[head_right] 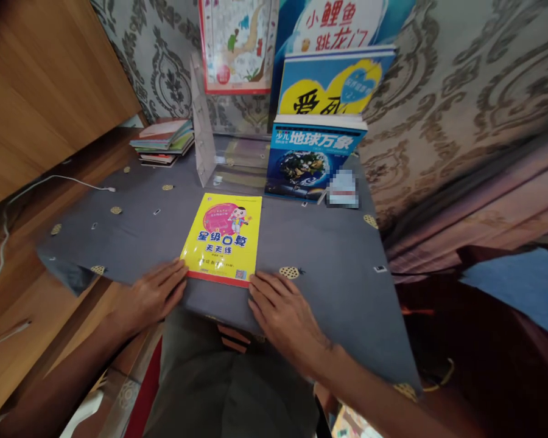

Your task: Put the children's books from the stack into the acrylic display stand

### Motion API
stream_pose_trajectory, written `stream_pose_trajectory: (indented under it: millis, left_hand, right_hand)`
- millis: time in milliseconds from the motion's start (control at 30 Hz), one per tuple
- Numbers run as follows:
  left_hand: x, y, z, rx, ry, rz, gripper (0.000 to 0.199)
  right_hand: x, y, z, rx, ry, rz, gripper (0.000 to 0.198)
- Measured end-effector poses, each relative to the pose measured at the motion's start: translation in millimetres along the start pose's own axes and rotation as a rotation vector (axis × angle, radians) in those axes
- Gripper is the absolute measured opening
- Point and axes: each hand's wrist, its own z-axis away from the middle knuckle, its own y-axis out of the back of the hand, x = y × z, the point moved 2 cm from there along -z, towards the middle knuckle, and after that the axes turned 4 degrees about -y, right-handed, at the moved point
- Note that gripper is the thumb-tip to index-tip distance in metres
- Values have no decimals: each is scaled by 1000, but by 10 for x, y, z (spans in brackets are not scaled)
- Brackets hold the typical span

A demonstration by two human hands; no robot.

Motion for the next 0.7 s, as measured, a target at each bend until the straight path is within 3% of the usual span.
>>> stream_pose_trajectory:
  millis: [200,333,500,700]
  left_hand:
    - [596,188,-21,-31,-103,-43,31]
    - [785,150,-239,-21,-131,23,30]
    - [712,-55,-588,-70,-130,180,26]
    - [289,-419,-1138,-227,-106,293,27]
  right_hand:
    - [337,21,-2,-28,-88,121,36]
    - [609,-34,-212,-80,-125,206,37]
    - [924,-180,-564,-152,-216,163,37]
    - [1012,-289,-606,-146,-281,93,39]
